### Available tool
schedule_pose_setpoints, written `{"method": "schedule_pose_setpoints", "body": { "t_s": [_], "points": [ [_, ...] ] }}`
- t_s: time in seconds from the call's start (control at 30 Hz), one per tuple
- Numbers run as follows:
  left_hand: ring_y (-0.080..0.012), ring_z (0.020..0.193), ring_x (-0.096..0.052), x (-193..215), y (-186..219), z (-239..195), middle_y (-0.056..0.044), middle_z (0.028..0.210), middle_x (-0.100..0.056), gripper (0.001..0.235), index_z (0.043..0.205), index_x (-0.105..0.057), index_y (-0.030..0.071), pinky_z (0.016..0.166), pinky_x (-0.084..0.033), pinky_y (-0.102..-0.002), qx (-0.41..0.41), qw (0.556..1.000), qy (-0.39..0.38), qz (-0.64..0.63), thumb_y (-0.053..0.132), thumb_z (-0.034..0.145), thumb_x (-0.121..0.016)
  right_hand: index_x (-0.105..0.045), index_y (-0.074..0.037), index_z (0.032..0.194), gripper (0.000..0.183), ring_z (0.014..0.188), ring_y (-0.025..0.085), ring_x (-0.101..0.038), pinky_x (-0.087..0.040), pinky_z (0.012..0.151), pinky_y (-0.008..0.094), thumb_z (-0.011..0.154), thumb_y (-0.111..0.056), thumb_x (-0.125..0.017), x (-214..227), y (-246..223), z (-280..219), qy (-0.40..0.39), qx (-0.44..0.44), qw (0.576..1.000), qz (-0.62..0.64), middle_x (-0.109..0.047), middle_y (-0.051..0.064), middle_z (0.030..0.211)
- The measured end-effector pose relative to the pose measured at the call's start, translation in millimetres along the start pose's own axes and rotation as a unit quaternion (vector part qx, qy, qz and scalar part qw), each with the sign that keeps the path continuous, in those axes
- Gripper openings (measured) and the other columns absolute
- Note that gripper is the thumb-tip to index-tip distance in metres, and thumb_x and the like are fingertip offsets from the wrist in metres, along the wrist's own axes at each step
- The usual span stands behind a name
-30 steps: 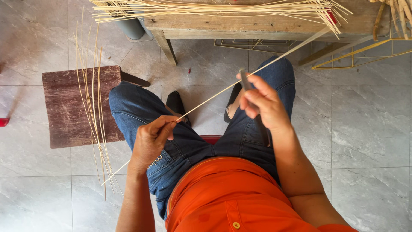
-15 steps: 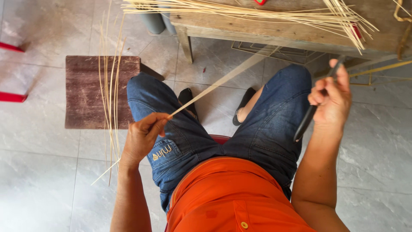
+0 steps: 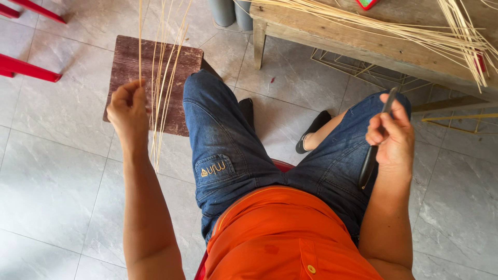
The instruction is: The person sits and repeatedly shaves thin bamboo strips using a knife, holding each strip with the left hand and drawing the blade along its length with the right hand. Finished strips are placed on a small wooden stool to the left.
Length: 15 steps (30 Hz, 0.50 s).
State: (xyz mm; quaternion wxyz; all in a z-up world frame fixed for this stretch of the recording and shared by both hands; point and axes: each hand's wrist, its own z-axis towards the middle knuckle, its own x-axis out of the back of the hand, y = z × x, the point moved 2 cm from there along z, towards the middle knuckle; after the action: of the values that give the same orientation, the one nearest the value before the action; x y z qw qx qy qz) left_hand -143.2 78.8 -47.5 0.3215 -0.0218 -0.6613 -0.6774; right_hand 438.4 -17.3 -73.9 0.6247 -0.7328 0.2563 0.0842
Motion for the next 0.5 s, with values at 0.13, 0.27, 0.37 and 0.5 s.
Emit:
{"method": "schedule_pose_setpoints", "body": {
  "t_s": [0.13, 0.27, 0.37, 0.5],
  "points": [
    [-0.0087, 0.068, -0.070, -16, -69, 57, -0.004, 0.092, -0.076, 0.011, 0.105, -0.077, 0.009, 0.055, -0.057, -0.020, 0.036, 0.989, 0.020, 0.145, 0.009, 0.097, -0.069, -0.055, -0.007, 0.147, 0.040, 0.056, 0.009, -0.047, -0.039, 0.051, 0.025, 0.107, -0.007, -0.051, -19, 22, 5, -0.030, -0.056, 0.998, -0.015, -0.061, 0.006, 0.081],
    [-0.0165, 0.076, -0.074, -43, -124, 78, -0.008, 0.095, -0.078, 0.011, 0.101, -0.078, 0.011, 0.067, -0.060, -0.029, 0.035, 0.982, 0.018, 0.186, 0.009, 0.093, -0.071, -0.055, -0.006, 0.146, 0.041, 0.055, 0.008, -0.046, -0.037, 0.049, 0.024, 0.105, -0.008, -0.051, -34, 43, 11, -0.043, -0.111, 0.993, -0.014, -0.060, 0.005, 0.080],
    [-0.0209, 0.078, -0.073, -59, -149, 75, -0.011, 0.093, -0.078, 0.010, 0.099, -0.079, 0.012, 0.070, -0.059, -0.038, 0.045, 0.973, 0.032, 0.224, 0.013, 0.090, -0.074, -0.056, -0.005, 0.144, 0.041, 0.053, 0.007, -0.045, -0.036, 0.047, 0.023, 0.103, -0.008, -0.051, -40, 54, 13, -0.045, -0.140, 0.989, -0.031, -0.060, 0.005, 0.079],
    [-0.0215, 0.081, -0.072, -64, -169, 67, -0.010, 0.101, -0.073, 0.010, 0.100, -0.077, 0.014, 0.068, -0.060, -0.036, 0.115, 0.962, 0.068, 0.240, 0.016, 0.094, -0.069, -0.056, -0.004, 0.143, 0.040, 0.053, 0.007, -0.044, -0.037, 0.048, 0.023, 0.103, -0.009, -0.052, -42, 58, 17, -0.034, -0.156, 0.986, -0.045, -0.059, 0.004, 0.078]
  ]
}}
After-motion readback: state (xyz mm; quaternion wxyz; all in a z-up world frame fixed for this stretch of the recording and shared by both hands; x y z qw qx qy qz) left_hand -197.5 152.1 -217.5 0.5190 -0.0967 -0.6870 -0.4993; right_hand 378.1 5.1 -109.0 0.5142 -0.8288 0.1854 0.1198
